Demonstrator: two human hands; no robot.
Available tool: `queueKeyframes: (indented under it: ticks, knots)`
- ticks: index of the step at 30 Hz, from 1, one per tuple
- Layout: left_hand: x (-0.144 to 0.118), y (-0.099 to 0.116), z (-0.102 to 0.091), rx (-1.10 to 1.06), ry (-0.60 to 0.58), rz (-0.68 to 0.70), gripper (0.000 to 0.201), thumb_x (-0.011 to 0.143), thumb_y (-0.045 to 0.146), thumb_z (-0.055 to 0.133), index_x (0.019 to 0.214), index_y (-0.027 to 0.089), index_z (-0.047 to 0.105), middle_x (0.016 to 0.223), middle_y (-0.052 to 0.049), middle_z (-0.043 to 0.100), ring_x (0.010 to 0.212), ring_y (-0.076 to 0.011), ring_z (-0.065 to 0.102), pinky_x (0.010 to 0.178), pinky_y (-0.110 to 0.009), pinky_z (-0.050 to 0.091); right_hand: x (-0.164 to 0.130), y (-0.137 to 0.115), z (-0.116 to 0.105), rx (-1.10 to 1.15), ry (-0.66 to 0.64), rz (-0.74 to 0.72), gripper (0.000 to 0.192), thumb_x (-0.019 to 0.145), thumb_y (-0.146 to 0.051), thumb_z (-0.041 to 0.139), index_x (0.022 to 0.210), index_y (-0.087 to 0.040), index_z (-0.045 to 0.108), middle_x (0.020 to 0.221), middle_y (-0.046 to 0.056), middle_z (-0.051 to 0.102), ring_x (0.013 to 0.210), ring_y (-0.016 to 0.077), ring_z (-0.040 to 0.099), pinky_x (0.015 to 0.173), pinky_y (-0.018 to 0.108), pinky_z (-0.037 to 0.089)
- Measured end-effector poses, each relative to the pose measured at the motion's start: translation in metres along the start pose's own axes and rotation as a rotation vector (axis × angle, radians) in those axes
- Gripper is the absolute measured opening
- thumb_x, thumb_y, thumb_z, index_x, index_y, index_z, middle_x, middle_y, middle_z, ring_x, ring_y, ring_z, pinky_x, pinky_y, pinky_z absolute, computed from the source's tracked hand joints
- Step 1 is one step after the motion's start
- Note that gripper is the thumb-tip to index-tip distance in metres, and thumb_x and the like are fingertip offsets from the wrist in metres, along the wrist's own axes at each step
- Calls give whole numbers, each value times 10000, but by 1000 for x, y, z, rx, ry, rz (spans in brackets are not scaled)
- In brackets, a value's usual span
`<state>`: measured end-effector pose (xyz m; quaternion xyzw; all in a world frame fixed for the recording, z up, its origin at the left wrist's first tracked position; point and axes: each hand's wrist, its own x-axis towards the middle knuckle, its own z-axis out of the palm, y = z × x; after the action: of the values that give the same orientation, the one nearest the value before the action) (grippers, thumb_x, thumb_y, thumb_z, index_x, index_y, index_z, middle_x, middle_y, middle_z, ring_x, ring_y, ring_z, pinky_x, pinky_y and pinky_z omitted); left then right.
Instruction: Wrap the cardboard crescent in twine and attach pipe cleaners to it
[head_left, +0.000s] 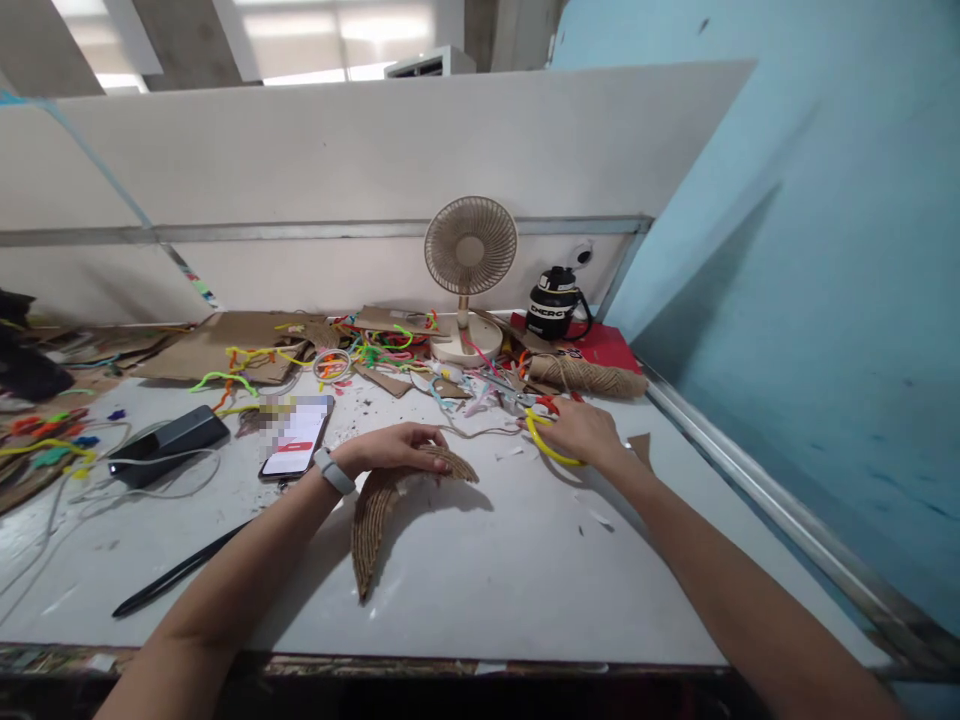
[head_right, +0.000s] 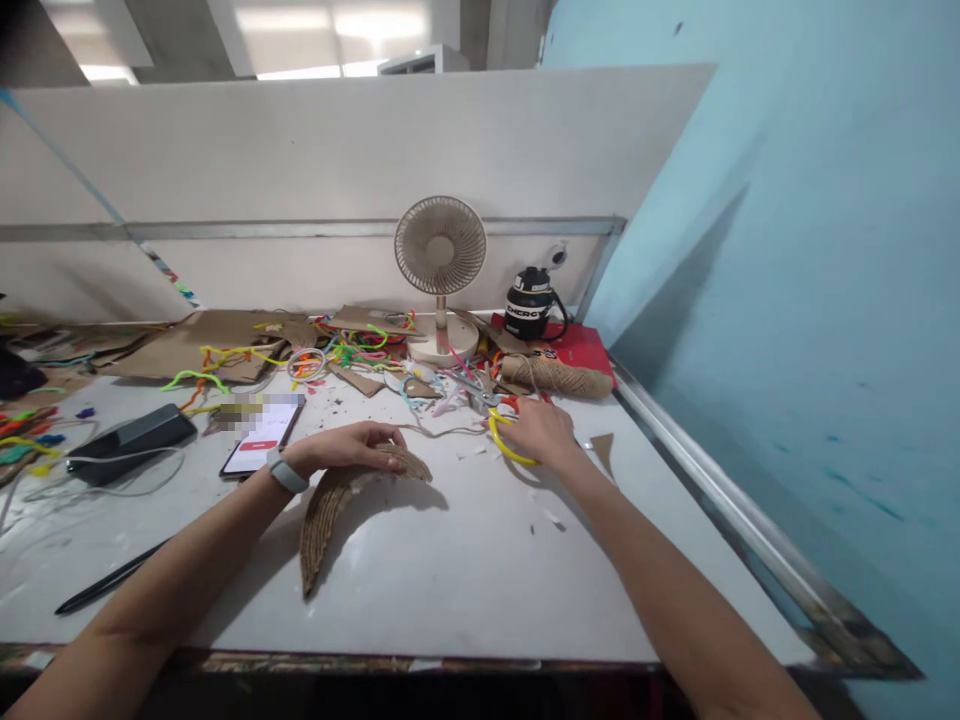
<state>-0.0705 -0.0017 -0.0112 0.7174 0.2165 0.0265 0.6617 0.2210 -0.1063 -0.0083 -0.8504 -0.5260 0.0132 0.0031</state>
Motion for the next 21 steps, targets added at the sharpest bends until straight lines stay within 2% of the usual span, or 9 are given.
queueKeyframes:
  ticks: [5,10,15,18,21]
  knots:
    - [27,-3,21,299,-122,136,241,730,361,748,923,217,753,856,-43,736,742,-188,659,667,-242,482,13,-2,-6,-4,61,-183,532,779,-602,546,1067,-165,647,1043,135,705,961,302,649,751,343,455]
    - [63,9,56,437,-117,290,210,730,282,738,938,262,757,857,-12,744,751,-186,665,684,-237,475,45,-28,-19,-118,164,-496,456,776,-381,640,1139,-105,625,1135,178,661,1074,297,597,898,347,419]
    - [84,26,89,437,-147,454,212,698,228,762,908,255,769,845,-37,744,740,-204,663,743,-272,480,78,-60,-16,-110,156,-581,498,773,-302,666,1219,-95,590,1237,183,612,1116,286,569,939,347,405]
    - [86,29,100,466,-112,500,316,671,207,791,977,282,760,939,-53,739,896,-245,660,896,-316,455,90,-69,-12,-87,149,-601,464,782,-284,673,1211,-121,603,1207,164,630,1115,275,570,936,339,409]
    - [76,26,103,500,-83,545,342,739,239,743,1078,287,731,1051,-78,717,1015,-264,632,975,-341,420,92,-74,-8,-47,158,-611,403,801,-250,653,1183,-126,621,1188,169,630,1120,286,561,932,355,411]
